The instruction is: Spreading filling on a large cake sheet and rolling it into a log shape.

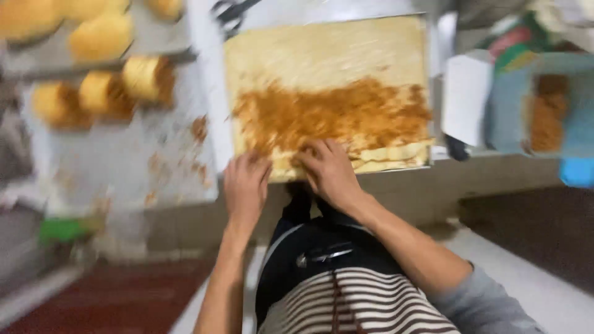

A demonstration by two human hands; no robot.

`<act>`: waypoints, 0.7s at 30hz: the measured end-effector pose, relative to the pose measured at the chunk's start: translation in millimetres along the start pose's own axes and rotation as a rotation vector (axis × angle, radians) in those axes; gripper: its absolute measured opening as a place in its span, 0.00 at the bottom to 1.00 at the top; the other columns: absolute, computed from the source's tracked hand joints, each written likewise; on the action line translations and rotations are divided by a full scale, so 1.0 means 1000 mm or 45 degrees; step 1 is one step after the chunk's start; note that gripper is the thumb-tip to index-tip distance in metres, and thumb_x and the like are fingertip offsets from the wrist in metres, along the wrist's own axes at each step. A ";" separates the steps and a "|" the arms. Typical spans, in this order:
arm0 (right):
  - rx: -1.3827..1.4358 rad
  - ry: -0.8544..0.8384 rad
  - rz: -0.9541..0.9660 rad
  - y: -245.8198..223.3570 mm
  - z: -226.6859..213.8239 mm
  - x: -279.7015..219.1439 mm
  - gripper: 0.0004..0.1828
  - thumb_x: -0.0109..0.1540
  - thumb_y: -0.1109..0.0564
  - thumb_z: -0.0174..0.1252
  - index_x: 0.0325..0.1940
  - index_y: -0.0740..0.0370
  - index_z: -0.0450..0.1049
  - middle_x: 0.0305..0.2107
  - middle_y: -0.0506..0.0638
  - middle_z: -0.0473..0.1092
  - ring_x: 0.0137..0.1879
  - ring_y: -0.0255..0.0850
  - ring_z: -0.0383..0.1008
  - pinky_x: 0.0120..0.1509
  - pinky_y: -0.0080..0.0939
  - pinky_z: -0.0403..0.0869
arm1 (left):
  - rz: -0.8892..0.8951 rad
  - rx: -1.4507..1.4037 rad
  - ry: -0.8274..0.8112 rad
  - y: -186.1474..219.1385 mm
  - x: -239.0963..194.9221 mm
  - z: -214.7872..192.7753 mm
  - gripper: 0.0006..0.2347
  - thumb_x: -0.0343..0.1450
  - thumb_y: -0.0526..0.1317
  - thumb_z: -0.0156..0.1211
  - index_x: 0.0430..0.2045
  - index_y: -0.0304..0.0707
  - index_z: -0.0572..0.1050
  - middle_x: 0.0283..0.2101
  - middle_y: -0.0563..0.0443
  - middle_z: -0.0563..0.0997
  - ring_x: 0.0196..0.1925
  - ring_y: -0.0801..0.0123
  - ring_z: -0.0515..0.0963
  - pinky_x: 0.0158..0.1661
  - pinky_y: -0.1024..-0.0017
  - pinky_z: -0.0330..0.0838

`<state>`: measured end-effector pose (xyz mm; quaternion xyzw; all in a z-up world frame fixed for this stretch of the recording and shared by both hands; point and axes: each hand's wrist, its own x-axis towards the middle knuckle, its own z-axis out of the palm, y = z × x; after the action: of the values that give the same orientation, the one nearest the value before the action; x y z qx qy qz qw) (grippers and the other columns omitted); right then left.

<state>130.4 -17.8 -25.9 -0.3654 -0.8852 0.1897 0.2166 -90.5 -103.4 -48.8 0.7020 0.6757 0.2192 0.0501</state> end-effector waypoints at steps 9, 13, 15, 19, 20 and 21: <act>-0.313 0.092 0.613 0.105 -0.116 -0.113 0.19 0.61 0.67 0.60 0.56 0.63 0.78 0.54 0.61 0.73 0.55 0.61 0.75 0.58 0.56 0.74 | 0.386 -0.542 -0.203 0.119 0.066 0.055 0.13 0.75 0.40 0.60 0.52 0.34 0.76 0.52 0.43 0.77 0.56 0.54 0.77 0.54 0.61 0.71; -0.285 0.178 0.678 0.108 -0.090 -0.120 0.11 0.61 0.64 0.62 0.48 0.60 0.80 0.50 0.57 0.74 0.55 0.58 0.75 0.60 0.52 0.74 | 0.638 -0.452 -0.375 0.130 0.074 0.076 0.08 0.78 0.38 0.53 0.47 0.37 0.75 0.45 0.50 0.75 0.51 0.60 0.76 0.54 0.63 0.66; -0.258 0.166 0.770 0.103 -0.084 -0.132 0.08 0.63 0.63 0.61 0.44 0.57 0.81 0.46 0.53 0.75 0.52 0.53 0.76 0.57 0.48 0.75 | 0.663 -0.402 -0.452 0.122 0.070 0.074 0.05 0.75 0.34 0.59 0.44 0.39 0.75 0.43 0.52 0.75 0.52 0.61 0.77 0.55 0.61 0.65; -0.171 0.379 0.837 0.123 -0.077 -0.139 0.13 0.64 0.61 0.62 0.52 0.54 0.78 0.42 0.50 0.75 0.49 0.49 0.76 0.56 0.47 0.75 | 0.656 -0.312 -0.393 0.125 0.077 0.075 0.04 0.75 0.38 0.60 0.40 0.41 0.76 0.50 0.50 0.72 0.57 0.61 0.73 0.56 0.61 0.65; -0.158 0.349 0.797 0.127 -0.079 -0.138 0.10 0.62 0.62 0.63 0.47 0.55 0.79 0.42 0.52 0.75 0.49 0.52 0.76 0.55 0.50 0.76 | 0.619 -0.275 -0.442 0.124 0.076 0.082 0.06 0.74 0.39 0.60 0.43 0.43 0.75 0.46 0.53 0.72 0.56 0.63 0.73 0.57 0.62 0.64; -0.141 0.316 0.763 0.128 -0.078 -0.139 0.06 0.59 0.62 0.64 0.41 0.56 0.79 0.43 0.54 0.74 0.49 0.56 0.76 0.54 0.53 0.76 | 0.580 -0.238 -0.500 0.121 0.073 0.088 0.08 0.74 0.41 0.59 0.45 0.45 0.75 0.43 0.57 0.73 0.55 0.66 0.73 0.58 0.63 0.62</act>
<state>332.2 -20.1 -58.1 -0.6411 -0.7142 0.1507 0.2371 54.4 -23.1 -66.1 0.8566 0.4554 0.1464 0.1936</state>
